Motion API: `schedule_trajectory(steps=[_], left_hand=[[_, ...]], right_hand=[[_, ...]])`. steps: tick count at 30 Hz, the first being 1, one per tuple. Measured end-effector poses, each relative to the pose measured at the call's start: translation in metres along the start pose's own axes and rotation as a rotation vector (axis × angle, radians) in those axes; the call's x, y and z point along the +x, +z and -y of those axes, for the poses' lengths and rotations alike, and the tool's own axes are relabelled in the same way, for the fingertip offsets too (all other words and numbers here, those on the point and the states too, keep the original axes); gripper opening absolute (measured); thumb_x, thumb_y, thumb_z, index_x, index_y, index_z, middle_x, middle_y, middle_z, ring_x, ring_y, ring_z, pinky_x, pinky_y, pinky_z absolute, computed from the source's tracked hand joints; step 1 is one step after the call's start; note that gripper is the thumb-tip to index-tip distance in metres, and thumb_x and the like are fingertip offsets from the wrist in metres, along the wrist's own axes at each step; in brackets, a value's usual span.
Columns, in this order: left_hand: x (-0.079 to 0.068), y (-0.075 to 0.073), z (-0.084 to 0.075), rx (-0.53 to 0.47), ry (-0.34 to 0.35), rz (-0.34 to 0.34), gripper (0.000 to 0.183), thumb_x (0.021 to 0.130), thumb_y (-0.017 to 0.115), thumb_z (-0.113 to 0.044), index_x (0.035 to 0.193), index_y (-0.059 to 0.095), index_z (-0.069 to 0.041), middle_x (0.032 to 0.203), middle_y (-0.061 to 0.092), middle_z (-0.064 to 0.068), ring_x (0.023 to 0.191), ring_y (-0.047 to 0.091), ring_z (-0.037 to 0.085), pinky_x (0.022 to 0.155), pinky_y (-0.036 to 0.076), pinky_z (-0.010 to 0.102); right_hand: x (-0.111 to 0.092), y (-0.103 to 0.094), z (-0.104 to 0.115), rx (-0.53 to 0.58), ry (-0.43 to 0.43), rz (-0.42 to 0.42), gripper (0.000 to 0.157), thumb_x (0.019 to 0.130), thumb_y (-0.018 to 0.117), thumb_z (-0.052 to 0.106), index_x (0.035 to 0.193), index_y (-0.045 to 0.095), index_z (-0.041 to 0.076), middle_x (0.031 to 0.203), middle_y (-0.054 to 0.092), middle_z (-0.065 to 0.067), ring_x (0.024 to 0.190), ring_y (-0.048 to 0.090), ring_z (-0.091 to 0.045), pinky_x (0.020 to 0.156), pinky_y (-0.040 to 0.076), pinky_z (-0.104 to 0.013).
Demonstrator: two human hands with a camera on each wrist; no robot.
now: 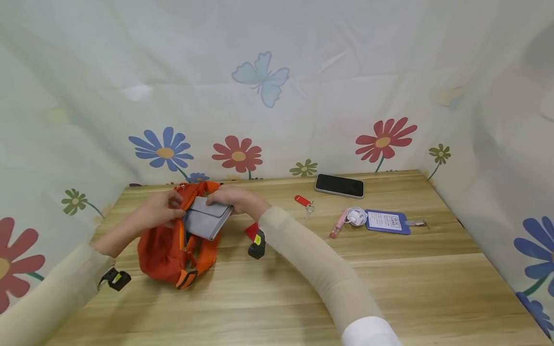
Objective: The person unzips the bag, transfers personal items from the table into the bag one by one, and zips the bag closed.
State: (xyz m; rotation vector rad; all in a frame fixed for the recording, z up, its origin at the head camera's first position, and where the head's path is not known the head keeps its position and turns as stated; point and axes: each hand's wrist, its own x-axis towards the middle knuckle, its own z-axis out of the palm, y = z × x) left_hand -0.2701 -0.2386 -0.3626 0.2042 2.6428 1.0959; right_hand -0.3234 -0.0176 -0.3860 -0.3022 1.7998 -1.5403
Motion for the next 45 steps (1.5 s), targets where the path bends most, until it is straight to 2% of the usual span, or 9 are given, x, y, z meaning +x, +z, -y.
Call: schedule_trajectory(steps=[6,12,17,21,24,29,32,37,45], left_hand=[[-0.005,0.009,-0.014,-0.126,-0.006,-0.007,0.038,0.097,0.063,-0.005,0.125,0.044,0.012,0.112,0.053,0.024,0.083,0.065,0.023,0.069,0.061,0.037],[-0.006,0.011,-0.012,-0.112,0.003,-0.034,0.04,0.097,0.062,-0.005,0.128,0.044,0.013,0.114,0.054,0.026,0.084,0.066,0.024,0.068,0.061,0.037],[-0.005,0.01,-0.004,-0.102,0.0,-0.039,0.041,0.097,0.062,-0.004,0.129,0.045,0.014,0.116,0.055,0.029,0.079,0.068,0.023,0.067,0.061,0.038],[-0.006,0.007,0.001,-0.081,-0.01,-0.034,0.041,0.097,0.062,-0.005,0.131,0.046,0.014,0.118,0.056,0.03,0.077,0.068,0.021,0.068,0.061,0.037],[-0.007,0.007,0.003,-0.014,-0.025,-0.019,0.036,0.098,0.063,-0.008,0.124,0.049,0.011,0.108,0.058,0.026,0.073,0.067,0.02,0.066,0.061,0.037],[-0.021,0.017,0.001,0.191,-0.081,0.074,0.028,0.093,0.073,-0.02,0.099,0.053,-0.001,0.075,0.056,0.011,0.06,0.063,0.02,0.057,0.06,0.034],[-0.033,0.024,-0.002,0.232,-0.117,0.132,0.032,0.091,0.077,-0.024,0.094,0.052,-0.004,0.073,0.058,0.011,0.061,0.064,0.021,0.057,0.059,0.033],[-0.047,0.032,-0.008,0.223,-0.123,0.141,0.034,0.09,0.08,-0.025,0.092,0.053,-0.004,0.076,0.059,0.011,0.063,0.066,0.021,0.059,0.06,0.033],[-0.055,0.034,-0.008,0.116,-0.084,0.123,0.02,0.094,0.071,-0.009,0.089,0.052,-0.001,0.075,0.062,0.013,0.062,0.066,0.02,0.058,0.06,0.036]], right_hand=[[0.01,0.008,0.0,-0.012,-0.056,-0.071,0.012,0.101,0.057,0.009,0.097,0.059,-0.002,0.078,0.06,-0.008,0.06,0.061,-0.017,0.057,0.053,-0.025],[0.009,0.007,-0.007,-0.026,-0.043,-0.1,0.02,0.099,0.06,0.013,0.107,0.063,-0.005,0.084,0.062,-0.01,0.065,0.063,-0.019,0.06,0.055,-0.026],[-0.005,-0.003,-0.02,-0.073,0.059,-0.007,0.037,0.098,0.063,0.01,0.132,0.057,-0.005,0.109,0.061,-0.013,0.084,0.063,-0.021,0.072,0.057,-0.029],[-0.012,-0.009,-0.032,-0.071,0.113,0.056,0.029,0.097,0.064,0.006,0.124,0.061,-0.005,0.105,0.064,-0.013,0.084,0.065,-0.021,0.072,0.058,-0.032],[-0.012,-0.008,-0.034,-0.042,0.082,0.052,0.021,0.098,0.064,0.006,0.116,0.065,-0.006,0.096,0.066,-0.012,0.079,0.066,-0.02,0.075,0.059,-0.035],[-0.013,-0.004,-0.031,0.018,0.051,0.045,0.021,0.1,0.063,0.007,0.116,0.065,-0.007,0.096,0.067,-0.012,0.084,0.067,-0.021,0.097,0.054,-0.046],[-0.014,-0.003,-0.028,0.034,0.031,0.055,0.023,0.101,0.062,0.007,0.118,0.064,-0.009,0.097,0.067,-0.013,0.084,0.068,-0.021,0.097,0.054,-0.046],[-0.015,-0.005,-0.024,0.039,0.009,0.057,0.026,0.101,0.061,0.006,0.122,0.062,-0.009,0.096,0.068,-0.013,0.083,0.068,-0.021,0.086,0.059,-0.04],[-0.015,-0.003,-0.019,0.034,-0.022,0.041,0.025,0.101,0.06,0.004,0.122,0.063,-0.01,0.091,0.068,-0.01,0.078,0.069,-0.019,0.096,0.054,-0.048]])
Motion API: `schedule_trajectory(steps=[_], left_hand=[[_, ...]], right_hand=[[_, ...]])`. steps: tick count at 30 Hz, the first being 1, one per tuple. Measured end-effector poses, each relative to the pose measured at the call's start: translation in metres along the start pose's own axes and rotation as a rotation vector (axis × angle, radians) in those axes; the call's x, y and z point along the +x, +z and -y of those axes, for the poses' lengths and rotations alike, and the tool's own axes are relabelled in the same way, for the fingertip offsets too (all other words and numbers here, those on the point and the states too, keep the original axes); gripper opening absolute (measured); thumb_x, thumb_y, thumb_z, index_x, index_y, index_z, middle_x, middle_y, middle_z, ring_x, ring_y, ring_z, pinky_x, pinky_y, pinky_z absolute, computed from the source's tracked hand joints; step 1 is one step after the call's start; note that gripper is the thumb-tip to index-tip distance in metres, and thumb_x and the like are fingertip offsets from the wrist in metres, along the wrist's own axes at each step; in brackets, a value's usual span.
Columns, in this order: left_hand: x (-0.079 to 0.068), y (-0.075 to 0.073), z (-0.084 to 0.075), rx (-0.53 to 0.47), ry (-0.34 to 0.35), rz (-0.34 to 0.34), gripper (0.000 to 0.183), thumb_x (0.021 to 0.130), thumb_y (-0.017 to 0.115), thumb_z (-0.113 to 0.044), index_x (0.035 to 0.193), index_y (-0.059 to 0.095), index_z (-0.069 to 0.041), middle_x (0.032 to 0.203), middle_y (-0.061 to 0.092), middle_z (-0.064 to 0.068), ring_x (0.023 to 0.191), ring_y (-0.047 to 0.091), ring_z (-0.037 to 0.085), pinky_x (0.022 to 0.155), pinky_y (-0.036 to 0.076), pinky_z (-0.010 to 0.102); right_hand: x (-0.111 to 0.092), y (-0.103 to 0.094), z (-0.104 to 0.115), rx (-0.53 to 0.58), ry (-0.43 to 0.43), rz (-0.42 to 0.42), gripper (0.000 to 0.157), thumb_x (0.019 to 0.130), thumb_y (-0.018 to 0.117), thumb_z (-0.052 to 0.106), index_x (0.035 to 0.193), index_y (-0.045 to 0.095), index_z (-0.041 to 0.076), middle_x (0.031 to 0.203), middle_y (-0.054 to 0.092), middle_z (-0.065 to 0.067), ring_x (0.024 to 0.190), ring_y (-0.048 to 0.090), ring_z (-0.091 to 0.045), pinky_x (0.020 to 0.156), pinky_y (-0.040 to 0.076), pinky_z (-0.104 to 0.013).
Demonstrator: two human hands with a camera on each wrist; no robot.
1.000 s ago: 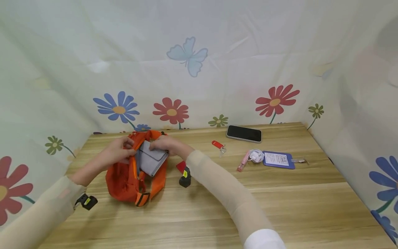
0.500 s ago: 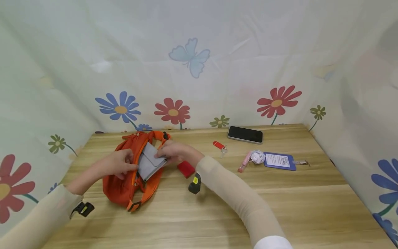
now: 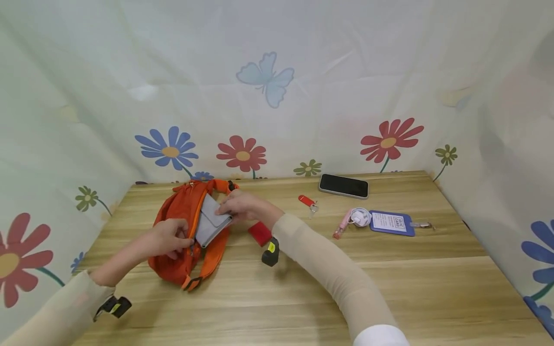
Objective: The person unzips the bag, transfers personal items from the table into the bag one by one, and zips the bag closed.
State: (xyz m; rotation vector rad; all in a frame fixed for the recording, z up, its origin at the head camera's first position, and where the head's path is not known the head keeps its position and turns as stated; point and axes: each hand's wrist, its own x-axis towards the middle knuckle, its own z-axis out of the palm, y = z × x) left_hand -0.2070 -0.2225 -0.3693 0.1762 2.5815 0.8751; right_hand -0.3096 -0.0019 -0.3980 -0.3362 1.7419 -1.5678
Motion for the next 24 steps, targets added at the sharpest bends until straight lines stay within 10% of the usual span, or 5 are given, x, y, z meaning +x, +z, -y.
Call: schedule_trajectory(steps=[5,15,24], left_hand=[[-0.004,0.001,0.001,-0.032,-0.011,-0.004,0.019,0.095,0.071,-0.012,0.093,0.055,-0.002,0.074,0.065,0.011,0.063,0.066,0.02,0.057,0.06,0.036],[-0.008,0.015,0.004,0.31,0.056,-0.137,0.035,0.088,0.08,-0.026,0.072,0.054,-0.01,0.058,0.047,-0.001,0.051,0.048,0.014,0.05,0.035,0.026],[-0.006,0.016,0.001,0.133,0.035,-0.123,0.024,0.091,0.077,-0.016,0.079,0.059,-0.006,0.059,0.053,0.003,0.049,0.06,0.016,0.05,0.051,0.03]], right_hand=[[0.001,0.003,0.001,0.021,-0.021,-0.088,0.028,0.1,0.063,0.004,0.124,0.063,-0.008,0.09,0.065,-0.01,0.076,0.066,-0.018,0.094,0.056,-0.044],[0.001,0.009,-0.001,0.001,-0.04,-0.147,0.038,0.099,0.066,0.006,0.134,0.061,-0.006,0.091,0.065,-0.009,0.074,0.065,-0.016,0.08,0.06,-0.034],[0.001,0.025,-0.003,-0.287,-0.176,-0.261,0.021,0.1,0.063,0.008,0.082,0.068,-0.003,0.067,0.056,-0.005,0.061,0.057,-0.014,0.076,0.059,-0.042]])
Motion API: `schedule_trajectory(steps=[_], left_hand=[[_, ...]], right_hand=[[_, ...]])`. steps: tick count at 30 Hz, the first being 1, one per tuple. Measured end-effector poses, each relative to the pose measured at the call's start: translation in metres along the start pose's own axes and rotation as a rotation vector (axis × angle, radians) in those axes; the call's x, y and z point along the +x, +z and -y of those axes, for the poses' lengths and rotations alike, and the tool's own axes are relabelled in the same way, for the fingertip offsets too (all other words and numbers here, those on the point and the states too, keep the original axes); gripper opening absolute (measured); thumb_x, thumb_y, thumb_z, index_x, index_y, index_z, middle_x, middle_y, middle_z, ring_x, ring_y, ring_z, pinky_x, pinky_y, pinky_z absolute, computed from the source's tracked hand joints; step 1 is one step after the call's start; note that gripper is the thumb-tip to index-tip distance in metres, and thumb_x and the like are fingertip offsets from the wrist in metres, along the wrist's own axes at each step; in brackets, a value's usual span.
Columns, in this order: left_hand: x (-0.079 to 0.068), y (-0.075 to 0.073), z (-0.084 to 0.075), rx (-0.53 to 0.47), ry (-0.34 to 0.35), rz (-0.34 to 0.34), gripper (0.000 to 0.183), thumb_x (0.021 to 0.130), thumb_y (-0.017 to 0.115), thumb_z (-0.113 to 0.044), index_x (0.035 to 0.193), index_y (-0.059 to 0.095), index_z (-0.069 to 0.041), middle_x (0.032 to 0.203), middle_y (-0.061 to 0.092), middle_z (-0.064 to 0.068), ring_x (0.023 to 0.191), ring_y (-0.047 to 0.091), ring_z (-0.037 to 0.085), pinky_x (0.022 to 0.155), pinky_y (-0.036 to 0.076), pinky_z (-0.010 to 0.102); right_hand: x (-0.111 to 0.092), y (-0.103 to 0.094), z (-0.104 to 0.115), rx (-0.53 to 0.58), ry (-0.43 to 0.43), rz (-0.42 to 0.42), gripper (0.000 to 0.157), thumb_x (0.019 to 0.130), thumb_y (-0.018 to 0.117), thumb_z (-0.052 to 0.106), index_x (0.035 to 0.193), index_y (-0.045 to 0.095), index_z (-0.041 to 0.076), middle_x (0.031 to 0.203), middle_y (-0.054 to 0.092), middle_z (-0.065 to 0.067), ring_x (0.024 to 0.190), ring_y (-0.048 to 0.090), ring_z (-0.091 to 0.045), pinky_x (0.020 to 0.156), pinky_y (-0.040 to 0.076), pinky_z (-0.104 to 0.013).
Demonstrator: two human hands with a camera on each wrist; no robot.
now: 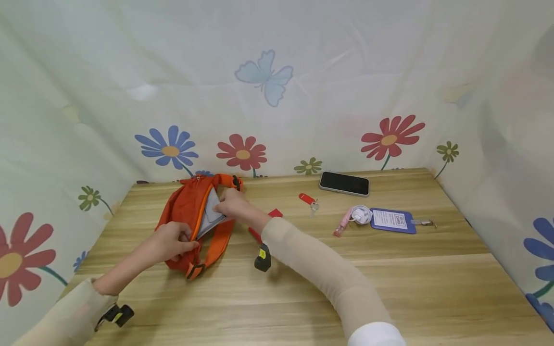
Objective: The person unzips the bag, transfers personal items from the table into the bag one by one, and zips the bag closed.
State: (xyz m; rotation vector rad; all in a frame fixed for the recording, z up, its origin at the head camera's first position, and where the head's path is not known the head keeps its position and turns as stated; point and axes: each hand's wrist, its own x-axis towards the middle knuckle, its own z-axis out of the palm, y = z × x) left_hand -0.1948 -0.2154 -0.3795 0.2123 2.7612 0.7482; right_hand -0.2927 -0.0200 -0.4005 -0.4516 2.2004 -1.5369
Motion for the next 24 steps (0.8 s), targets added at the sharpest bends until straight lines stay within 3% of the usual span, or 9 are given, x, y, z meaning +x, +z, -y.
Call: schedule_trajectory(steps=[3,5,8,11,18,21,23,24], left_hand=[[0.0,0.0,0.002,-0.05,-0.024,0.0,0.021,0.091,0.077,-0.016,0.084,0.061,-0.004,0.06,0.055,0.003,0.051,0.062,0.017,0.052,0.055,0.031],[0.0,0.0,0.003,-0.081,-0.037,-0.003,0.021,0.092,0.077,-0.015,0.087,0.061,-0.003,0.061,0.058,0.004,0.052,0.062,0.017,0.053,0.056,0.031],[-0.001,-0.002,0.004,-0.107,-0.034,-0.018,0.021,0.092,0.076,-0.014,0.091,0.06,-0.001,0.066,0.061,0.005,0.054,0.062,0.016,0.053,0.057,0.032],[-0.001,-0.005,0.003,-0.113,-0.028,-0.032,0.02,0.092,0.076,-0.013,0.093,0.061,0.0,0.07,0.062,0.006,0.057,0.061,0.016,0.053,0.057,0.032],[-0.002,-0.012,0.0,-0.118,-0.047,-0.025,0.023,0.091,0.077,-0.014,0.094,0.06,0.001,0.072,0.062,0.005,0.057,0.06,0.016,0.053,0.056,0.032],[-0.001,-0.011,0.001,-0.097,-0.042,-0.051,0.026,0.089,0.08,-0.018,0.092,0.06,-0.001,0.069,0.061,0.005,0.054,0.058,0.016,0.053,0.054,0.031],[0.001,-0.009,0.001,-0.072,-0.041,-0.074,0.03,0.087,0.083,-0.021,0.09,0.059,-0.003,0.067,0.06,0.004,0.052,0.057,0.016,0.052,0.052,0.031],[0.001,-0.008,0.002,-0.057,-0.035,-0.089,0.031,0.086,0.084,-0.021,0.089,0.06,-0.003,0.066,0.06,0.004,0.052,0.057,0.015,0.052,0.051,0.031]], right_hand=[[0.001,0.006,0.002,-0.051,0.004,-0.056,0.026,0.099,0.064,0.008,0.074,0.064,0.0,0.063,0.053,-0.003,0.058,0.054,-0.013,0.073,0.059,-0.041],[0.003,0.01,0.003,-0.098,0.012,-0.1,0.028,0.099,0.066,0.009,0.071,0.063,0.003,0.061,0.05,-0.001,0.055,0.051,-0.011,0.063,0.056,-0.032],[0.006,0.012,0.003,-0.179,0.0,-0.156,0.037,0.097,0.069,0.011,0.063,0.054,0.007,0.055,0.038,0.002,0.05,0.041,-0.01,0.051,0.041,-0.021],[0.009,0.013,0.002,-0.284,-0.03,-0.207,0.049,0.095,0.072,0.013,0.056,0.042,0.011,0.055,0.024,0.004,0.049,0.029,-0.009,0.049,0.025,-0.02],[0.012,0.013,-0.003,-0.345,-0.064,-0.26,0.055,0.093,0.074,0.014,0.054,0.036,0.015,0.054,0.023,0.006,0.049,0.03,-0.008,0.048,0.025,-0.018],[0.011,0.015,0.0,-0.299,-0.043,-0.255,0.05,0.095,0.072,0.015,0.056,0.042,0.013,0.054,0.026,0.005,0.048,0.033,-0.007,0.049,0.028,-0.019],[0.009,0.017,0.002,-0.132,-0.009,-0.22,0.034,0.098,0.068,0.013,0.067,0.059,0.005,0.057,0.037,0.003,0.051,0.042,-0.008,0.054,0.043,-0.019],[0.008,0.019,0.002,-0.008,0.019,-0.197,0.023,0.1,0.065,0.011,0.08,0.066,-0.001,0.063,0.044,0.001,0.056,0.049,-0.009,0.062,0.051,-0.021]])
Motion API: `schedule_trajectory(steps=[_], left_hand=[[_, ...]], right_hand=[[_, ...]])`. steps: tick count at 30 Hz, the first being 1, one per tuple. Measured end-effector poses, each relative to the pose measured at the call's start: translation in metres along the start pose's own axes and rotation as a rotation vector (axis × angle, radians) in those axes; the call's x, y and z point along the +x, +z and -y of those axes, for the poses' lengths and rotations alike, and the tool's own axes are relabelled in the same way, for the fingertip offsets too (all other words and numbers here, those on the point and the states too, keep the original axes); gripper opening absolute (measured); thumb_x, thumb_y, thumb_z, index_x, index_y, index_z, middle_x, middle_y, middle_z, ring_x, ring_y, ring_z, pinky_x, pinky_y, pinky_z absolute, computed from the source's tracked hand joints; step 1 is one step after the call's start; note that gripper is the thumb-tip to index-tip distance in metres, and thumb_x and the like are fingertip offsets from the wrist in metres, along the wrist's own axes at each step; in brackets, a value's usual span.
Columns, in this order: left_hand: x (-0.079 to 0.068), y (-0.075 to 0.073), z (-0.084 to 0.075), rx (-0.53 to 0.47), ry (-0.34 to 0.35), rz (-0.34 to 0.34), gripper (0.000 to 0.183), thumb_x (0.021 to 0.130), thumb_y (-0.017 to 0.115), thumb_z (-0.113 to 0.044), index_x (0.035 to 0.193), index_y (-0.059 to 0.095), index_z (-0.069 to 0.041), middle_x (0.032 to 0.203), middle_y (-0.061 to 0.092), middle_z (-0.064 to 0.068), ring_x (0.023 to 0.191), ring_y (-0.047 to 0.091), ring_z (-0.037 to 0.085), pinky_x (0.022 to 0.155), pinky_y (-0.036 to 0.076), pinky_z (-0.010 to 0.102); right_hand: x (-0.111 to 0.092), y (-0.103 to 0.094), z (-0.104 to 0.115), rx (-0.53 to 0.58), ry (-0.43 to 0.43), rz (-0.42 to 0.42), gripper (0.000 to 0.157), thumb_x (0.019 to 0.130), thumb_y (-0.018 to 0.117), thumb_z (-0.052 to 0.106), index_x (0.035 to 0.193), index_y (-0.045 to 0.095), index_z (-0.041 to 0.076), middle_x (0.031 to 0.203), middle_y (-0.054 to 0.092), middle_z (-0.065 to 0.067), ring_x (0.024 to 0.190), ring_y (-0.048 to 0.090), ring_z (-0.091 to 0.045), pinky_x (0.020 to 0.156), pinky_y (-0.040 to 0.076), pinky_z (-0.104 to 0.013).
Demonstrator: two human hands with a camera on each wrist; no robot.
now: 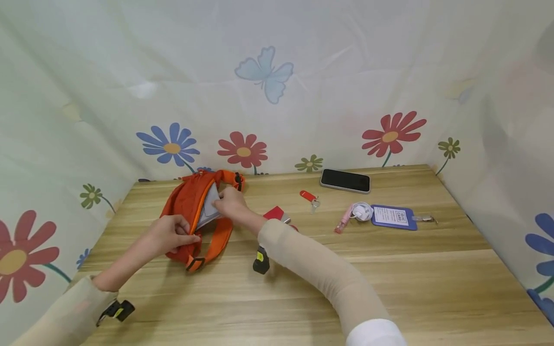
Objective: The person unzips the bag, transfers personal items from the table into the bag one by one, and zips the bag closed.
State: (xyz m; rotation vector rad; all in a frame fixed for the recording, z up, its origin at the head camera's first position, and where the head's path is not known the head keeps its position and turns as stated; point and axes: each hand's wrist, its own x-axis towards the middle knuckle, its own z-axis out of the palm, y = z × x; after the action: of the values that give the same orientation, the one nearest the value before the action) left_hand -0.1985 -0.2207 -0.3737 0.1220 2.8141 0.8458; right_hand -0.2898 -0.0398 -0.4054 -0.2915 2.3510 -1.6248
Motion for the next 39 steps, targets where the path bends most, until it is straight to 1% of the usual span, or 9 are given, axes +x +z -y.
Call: schedule_trajectory(steps=[3,6,10,17,21,27,32,35,39], left_hand=[[0.001,0.003,0.0,0.032,0.018,-0.038,0.031,0.084,0.086,-0.021,0.087,0.061,-0.004,0.066,0.06,0.003,0.053,0.055,0.014,0.051,0.048,0.029],[0.002,0.004,-0.001,0.037,0.045,-0.06,0.026,0.084,0.085,-0.016,0.087,0.064,-0.002,0.068,0.062,0.003,0.055,0.055,0.014,0.051,0.047,0.029],[0.004,0.005,0.001,0.005,0.061,-0.05,0.021,0.086,0.082,-0.012,0.088,0.065,-0.001,0.072,0.064,0.004,0.054,0.057,0.014,0.052,0.051,0.029],[0.006,0.004,0.006,-0.071,0.039,0.001,0.022,0.09,0.079,-0.013,0.092,0.061,-0.002,0.071,0.062,0.004,0.057,0.059,0.016,0.054,0.056,0.032],[0.007,0.003,0.005,-0.077,0.038,0.0,0.021,0.09,0.079,-0.013,0.093,0.061,-0.002,0.071,0.062,0.004,0.059,0.059,0.017,0.054,0.056,0.032],[0.006,0.005,0.002,-0.036,0.05,-0.004,0.02,0.089,0.08,-0.012,0.09,0.062,-0.003,0.072,0.062,0.004,0.056,0.06,0.016,0.054,0.055,0.031],[0.005,0.007,0.0,-0.042,0.065,-0.004,0.019,0.088,0.08,-0.01,0.089,0.063,-0.003,0.075,0.063,0.005,0.056,0.06,0.015,0.054,0.055,0.031],[0.005,0.008,-0.001,-0.072,0.056,-0.004,0.019,0.088,0.08,-0.01,0.09,0.063,-0.002,0.075,0.064,0.005,0.058,0.061,0.016,0.055,0.056,0.032],[0.007,0.01,-0.003,-0.092,0.049,-0.002,0.021,0.087,0.081,-0.011,0.092,0.063,-0.001,0.075,0.066,0.005,0.061,0.062,0.015,0.056,0.058,0.032]], right_hand=[[-0.004,0.005,0.0,0.368,0.117,0.035,0.03,0.103,0.058,0.004,0.127,0.061,-0.012,0.089,0.06,-0.012,0.079,0.065,-0.019,0.086,0.059,-0.037],[-0.007,0.01,0.0,0.504,0.164,0.019,0.042,0.103,0.056,0.002,0.141,0.049,-0.013,0.108,0.061,-0.021,0.096,0.068,-0.029,0.089,0.058,-0.041],[-0.007,0.011,0.0,0.469,0.153,0.017,0.037,0.102,0.058,0.002,0.135,0.053,-0.013,0.103,0.061,-0.019,0.091,0.069,-0.028,0.085,0.059,-0.04],[0.004,-0.008,-0.001,0.527,0.286,0.262,0.03,0.102,0.057,0.0,0.127,0.051,-0.014,0.09,0.058,-0.015,0.08,0.065,-0.024,0.096,0.052,-0.052],[0.007,-0.016,-0.001,0.528,0.316,0.299,0.01,0.098,0.06,-0.007,0.098,0.05,-0.008,0.087,0.052,-0.013,0.079,0.061,-0.025,0.099,0.051,-0.052],[0.001,-0.009,-0.001,0.378,0.236,0.275,0.038,0.094,0.06,-0.013,0.068,0.038,0.005,0.081,0.048,-0.013,0.071,0.062,-0.027,0.094,0.054,-0.052],[-0.002,-0.002,0.0,0.253,0.169,0.221,0.02,0.092,0.061,-0.013,0.076,0.054,-0.003,0.08,0.053,-0.013,0.068,0.063,-0.026,0.088,0.057,-0.051],[-0.002,0.001,0.004,0.27,0.162,0.226,0.003,0.093,0.06,-0.012,0.094,0.063,-0.013,0.085,0.056,-0.015,0.074,0.067,-0.028,0.085,0.059,-0.046],[-0.002,0.005,0.009,0.407,0.222,0.199,0.026,0.095,0.057,-0.012,0.12,0.059,-0.017,0.096,0.057,-0.019,0.085,0.067,-0.033,0.084,0.06,-0.043]])
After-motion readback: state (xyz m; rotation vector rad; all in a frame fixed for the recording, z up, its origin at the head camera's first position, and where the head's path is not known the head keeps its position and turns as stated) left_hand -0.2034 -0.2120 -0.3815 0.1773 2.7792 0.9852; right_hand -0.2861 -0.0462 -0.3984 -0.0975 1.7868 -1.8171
